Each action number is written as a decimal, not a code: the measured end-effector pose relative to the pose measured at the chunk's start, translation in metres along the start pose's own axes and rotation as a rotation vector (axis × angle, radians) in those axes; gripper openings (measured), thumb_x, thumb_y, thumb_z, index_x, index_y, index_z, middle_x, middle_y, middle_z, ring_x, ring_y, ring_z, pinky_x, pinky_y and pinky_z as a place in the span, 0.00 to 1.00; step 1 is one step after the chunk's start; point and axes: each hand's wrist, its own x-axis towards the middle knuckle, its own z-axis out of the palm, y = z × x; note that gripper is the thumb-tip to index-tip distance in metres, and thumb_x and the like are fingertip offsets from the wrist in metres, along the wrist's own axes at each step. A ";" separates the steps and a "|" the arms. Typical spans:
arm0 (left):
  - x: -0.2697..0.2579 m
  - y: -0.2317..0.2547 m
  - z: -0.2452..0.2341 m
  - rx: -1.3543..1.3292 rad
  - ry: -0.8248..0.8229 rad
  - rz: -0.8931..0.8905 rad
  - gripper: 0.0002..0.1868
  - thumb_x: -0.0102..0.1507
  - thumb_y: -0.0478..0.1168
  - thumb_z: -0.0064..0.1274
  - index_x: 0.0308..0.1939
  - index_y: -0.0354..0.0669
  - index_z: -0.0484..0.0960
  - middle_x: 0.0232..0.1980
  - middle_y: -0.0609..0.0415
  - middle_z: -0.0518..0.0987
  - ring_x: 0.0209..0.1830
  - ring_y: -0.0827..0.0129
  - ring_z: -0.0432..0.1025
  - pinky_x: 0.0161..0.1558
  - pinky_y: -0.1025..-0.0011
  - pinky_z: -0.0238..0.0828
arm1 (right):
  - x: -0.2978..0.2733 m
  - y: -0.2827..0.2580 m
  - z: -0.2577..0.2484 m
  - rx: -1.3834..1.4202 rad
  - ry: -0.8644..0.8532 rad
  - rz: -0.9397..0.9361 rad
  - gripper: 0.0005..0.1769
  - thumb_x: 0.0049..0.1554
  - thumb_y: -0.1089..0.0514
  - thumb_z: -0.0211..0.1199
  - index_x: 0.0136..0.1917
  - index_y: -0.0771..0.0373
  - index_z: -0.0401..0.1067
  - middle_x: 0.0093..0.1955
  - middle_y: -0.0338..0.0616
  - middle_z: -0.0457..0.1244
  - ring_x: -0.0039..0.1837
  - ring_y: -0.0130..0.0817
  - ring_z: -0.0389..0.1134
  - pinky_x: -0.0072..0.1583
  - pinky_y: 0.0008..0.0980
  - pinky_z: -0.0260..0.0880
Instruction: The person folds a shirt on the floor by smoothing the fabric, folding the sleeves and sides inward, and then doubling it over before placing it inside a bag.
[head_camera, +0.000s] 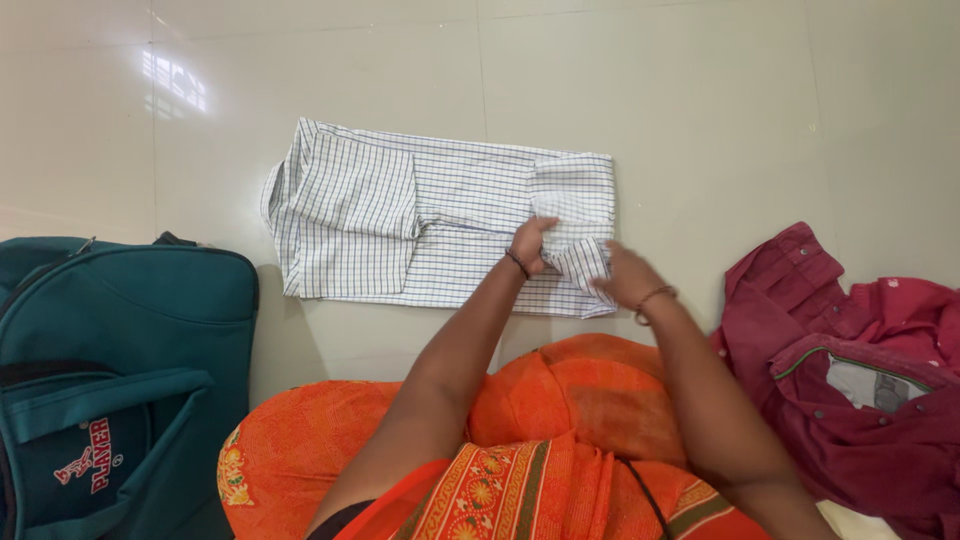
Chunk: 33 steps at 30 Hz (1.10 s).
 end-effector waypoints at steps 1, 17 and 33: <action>0.003 0.008 0.002 -0.004 0.004 -0.051 0.21 0.67 0.36 0.46 0.62 0.28 0.69 0.58 0.39 0.76 0.53 0.53 0.76 0.53 0.56 0.79 | -0.005 -0.011 0.004 0.009 -0.101 0.020 0.42 0.49 0.52 0.73 0.71 0.67 0.60 0.61 0.61 0.65 0.63 0.53 0.68 0.65 0.44 0.66; -0.004 0.034 -0.008 0.052 -0.042 -0.059 0.32 0.67 0.36 0.45 0.75 0.36 0.58 0.63 0.39 0.71 0.58 0.55 0.71 0.55 0.57 0.77 | 0.017 -0.001 -0.007 0.012 -0.012 -0.038 0.24 0.62 0.54 0.60 0.70 0.57 0.69 0.70 0.48 0.65 0.69 0.47 0.66 0.70 0.40 0.65; -0.089 0.057 0.019 1.240 0.448 0.533 0.52 0.59 0.31 0.60 0.79 0.47 0.43 0.71 0.31 0.63 0.67 0.49 0.68 0.66 0.61 0.68 | 0.083 0.017 0.027 -0.228 -0.010 -0.023 0.42 0.58 0.40 0.62 0.81 0.40 0.51 0.87 0.40 0.34 0.86 0.52 0.29 0.79 0.57 0.40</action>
